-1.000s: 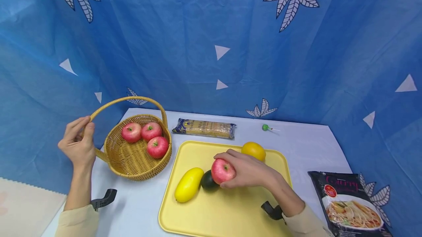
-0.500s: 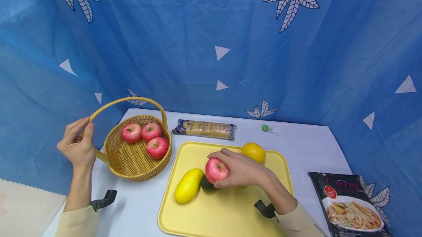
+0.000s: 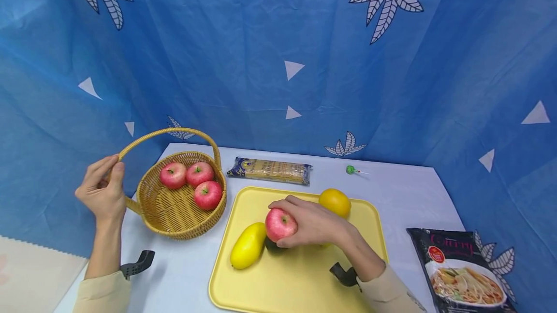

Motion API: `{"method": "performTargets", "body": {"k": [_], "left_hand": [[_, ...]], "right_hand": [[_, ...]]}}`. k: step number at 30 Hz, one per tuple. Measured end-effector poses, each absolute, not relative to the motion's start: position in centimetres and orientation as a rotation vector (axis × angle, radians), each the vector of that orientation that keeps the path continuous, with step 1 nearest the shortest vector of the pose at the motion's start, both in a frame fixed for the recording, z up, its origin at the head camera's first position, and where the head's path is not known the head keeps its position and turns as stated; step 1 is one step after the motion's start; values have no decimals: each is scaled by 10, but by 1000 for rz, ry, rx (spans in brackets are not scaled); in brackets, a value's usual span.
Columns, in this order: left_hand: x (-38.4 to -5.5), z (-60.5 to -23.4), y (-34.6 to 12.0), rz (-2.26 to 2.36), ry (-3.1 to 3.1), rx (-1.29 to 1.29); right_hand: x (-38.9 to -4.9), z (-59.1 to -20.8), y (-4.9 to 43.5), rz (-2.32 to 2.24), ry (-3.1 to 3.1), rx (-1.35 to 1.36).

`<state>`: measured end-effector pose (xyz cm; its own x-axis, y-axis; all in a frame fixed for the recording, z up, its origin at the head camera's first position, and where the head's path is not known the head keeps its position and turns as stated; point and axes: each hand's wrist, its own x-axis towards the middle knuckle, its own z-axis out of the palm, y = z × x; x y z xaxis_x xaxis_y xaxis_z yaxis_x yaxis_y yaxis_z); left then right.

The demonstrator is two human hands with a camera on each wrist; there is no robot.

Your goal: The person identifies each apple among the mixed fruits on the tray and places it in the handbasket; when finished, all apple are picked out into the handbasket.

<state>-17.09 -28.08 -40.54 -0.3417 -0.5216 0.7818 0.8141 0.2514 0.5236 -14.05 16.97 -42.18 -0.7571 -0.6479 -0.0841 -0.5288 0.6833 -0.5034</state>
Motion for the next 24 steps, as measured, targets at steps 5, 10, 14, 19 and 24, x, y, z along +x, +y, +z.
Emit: {"method": "performTargets", "body": {"k": [5,10,14,19,24], "left_hand": [[-171,-405,-280,-1420,-1305,-311],[-171,-404,-280,-1419,-1311,-301],[-171,-405,-280,-1431,-1304,-307],[-171,-404,-280,-1429,-1303,-302],[-171,-404,-280,-1423,-1308,-291]], "right_hand": [[-141,-420,167,-672,2639,-921],[-142,-420,162,-678,2639,-930],[-144,-420,157,-683,2631,-933],[-147,-420,153,-689,2628,-934],[-149,-421,150,-689,2627,-935]]}}
